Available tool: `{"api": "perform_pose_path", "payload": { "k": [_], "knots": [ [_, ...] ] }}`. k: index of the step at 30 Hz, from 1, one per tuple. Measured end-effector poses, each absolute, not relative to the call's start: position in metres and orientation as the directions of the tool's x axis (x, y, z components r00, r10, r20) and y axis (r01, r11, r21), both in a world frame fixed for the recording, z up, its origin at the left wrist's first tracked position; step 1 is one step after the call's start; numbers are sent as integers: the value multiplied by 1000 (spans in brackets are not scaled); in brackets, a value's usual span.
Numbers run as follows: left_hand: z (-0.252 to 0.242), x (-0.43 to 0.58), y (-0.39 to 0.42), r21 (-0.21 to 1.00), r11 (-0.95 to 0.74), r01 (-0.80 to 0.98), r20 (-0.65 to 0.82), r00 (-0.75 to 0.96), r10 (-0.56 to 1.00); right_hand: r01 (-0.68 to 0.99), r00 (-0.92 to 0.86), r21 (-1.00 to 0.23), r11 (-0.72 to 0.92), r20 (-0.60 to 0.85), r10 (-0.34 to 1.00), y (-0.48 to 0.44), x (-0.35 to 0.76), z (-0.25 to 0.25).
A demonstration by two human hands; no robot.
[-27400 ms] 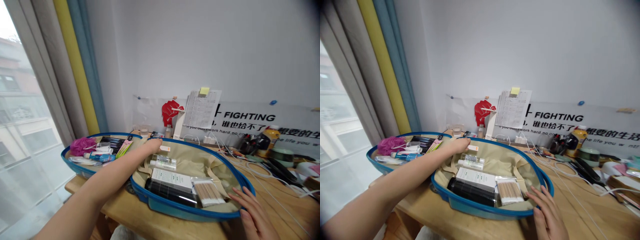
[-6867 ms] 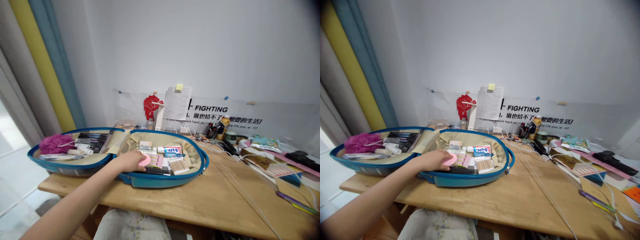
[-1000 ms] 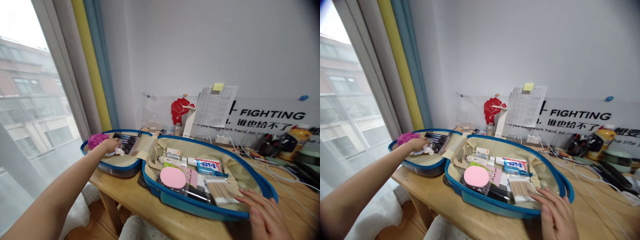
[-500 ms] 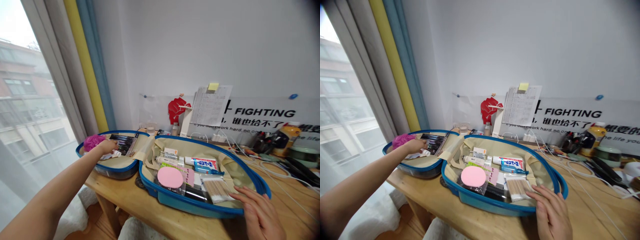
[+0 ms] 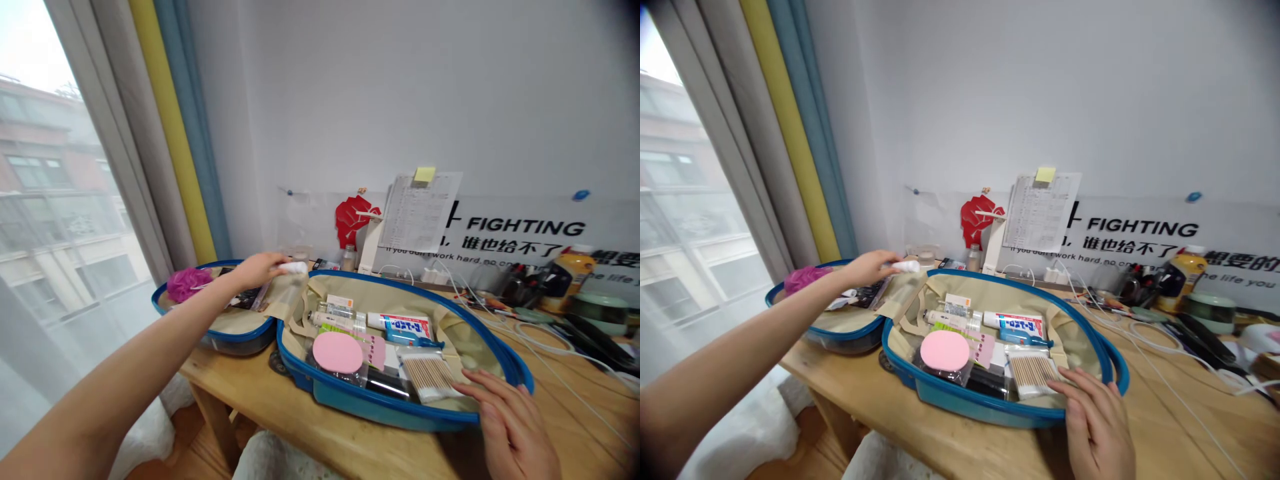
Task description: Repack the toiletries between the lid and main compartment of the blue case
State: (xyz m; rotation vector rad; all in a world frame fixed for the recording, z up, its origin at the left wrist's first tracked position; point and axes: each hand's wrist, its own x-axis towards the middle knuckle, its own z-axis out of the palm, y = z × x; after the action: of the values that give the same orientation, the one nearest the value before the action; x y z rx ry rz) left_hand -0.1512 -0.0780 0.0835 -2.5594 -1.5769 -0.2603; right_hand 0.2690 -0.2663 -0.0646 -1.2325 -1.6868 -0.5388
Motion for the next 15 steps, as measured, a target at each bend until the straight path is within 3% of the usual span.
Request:
{"api": "perform_pose_path", "payload": {
  "k": [5,15],
  "knots": [
    [59,-61,-73,-10,-608,794,96,606,790,907,-46,-170,386,870,492,-268,268,-62],
    [21,-24,-59,-65,-610,789,-131,600,789,904,-33,-184,385,868,495,-268,267,-63]
  ]
}}
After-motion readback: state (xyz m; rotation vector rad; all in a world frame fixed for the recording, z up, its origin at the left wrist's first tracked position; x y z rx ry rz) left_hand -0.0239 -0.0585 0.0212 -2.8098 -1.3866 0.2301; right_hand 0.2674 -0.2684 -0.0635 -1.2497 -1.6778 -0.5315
